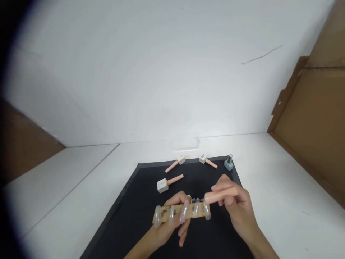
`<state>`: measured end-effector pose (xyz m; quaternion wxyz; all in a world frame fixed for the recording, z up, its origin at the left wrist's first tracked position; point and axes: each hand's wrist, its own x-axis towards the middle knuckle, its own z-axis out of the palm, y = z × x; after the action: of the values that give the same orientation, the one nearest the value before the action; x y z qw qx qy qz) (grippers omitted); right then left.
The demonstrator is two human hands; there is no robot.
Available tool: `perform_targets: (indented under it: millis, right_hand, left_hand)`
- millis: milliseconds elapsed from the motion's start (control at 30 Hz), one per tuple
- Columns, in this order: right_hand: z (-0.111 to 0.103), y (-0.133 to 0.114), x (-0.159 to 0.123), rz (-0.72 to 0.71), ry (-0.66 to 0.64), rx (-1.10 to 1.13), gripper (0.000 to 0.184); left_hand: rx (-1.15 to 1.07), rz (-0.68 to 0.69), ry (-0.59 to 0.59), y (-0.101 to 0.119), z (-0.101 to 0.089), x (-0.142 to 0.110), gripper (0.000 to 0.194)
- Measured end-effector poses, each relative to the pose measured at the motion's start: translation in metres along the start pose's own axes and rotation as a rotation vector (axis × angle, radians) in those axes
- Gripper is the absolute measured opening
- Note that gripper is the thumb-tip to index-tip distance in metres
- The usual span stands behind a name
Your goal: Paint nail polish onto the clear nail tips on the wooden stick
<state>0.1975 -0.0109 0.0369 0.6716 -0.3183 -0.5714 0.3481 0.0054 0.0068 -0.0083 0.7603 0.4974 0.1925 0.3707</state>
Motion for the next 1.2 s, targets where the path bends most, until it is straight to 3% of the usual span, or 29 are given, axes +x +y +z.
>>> perform_targets:
  millis: [100,233,433,633,800,1000,1200]
  right_hand:
    - [0.005,-0.005,0.001,-0.007,-0.154,-0.003,0.026]
    - [0.011,-0.015,0.004,0.007,-0.242,-0.091,0.033]
    - [0.011,-0.016,0.004,0.058,-0.11,-0.169,0.032]
    - [0.013,-0.015,0.004,0.093,-0.167,-0.158,0.04]
    - [0.01,-0.009,0.002,0.102,-0.066,-0.136,0.035]
    - [0.009,-0.006,-0.001,0.145,-0.111,-0.093,0.038]
    - [0.004,-0.003,-0.006,0.238,0.001,-0.067,0.038]
  left_hand:
    - [0.075,-0.043,0.024,0.013,0.008,-0.001,0.046]
    - [0.185,-0.086,0.058,0.02,0.014,0.001,0.048]
    - [0.203,-0.059,0.04,0.013,0.011,0.001,0.049]
    - [0.212,-0.068,0.044,0.012,0.012,0.001,0.047]
    - [0.21,-0.032,0.019,0.008,0.009,0.0,0.048]
    - [0.188,-0.032,-0.001,0.008,0.008,0.0,0.048]
    - [0.19,-0.044,0.029,0.007,0.009,-0.001,0.048]
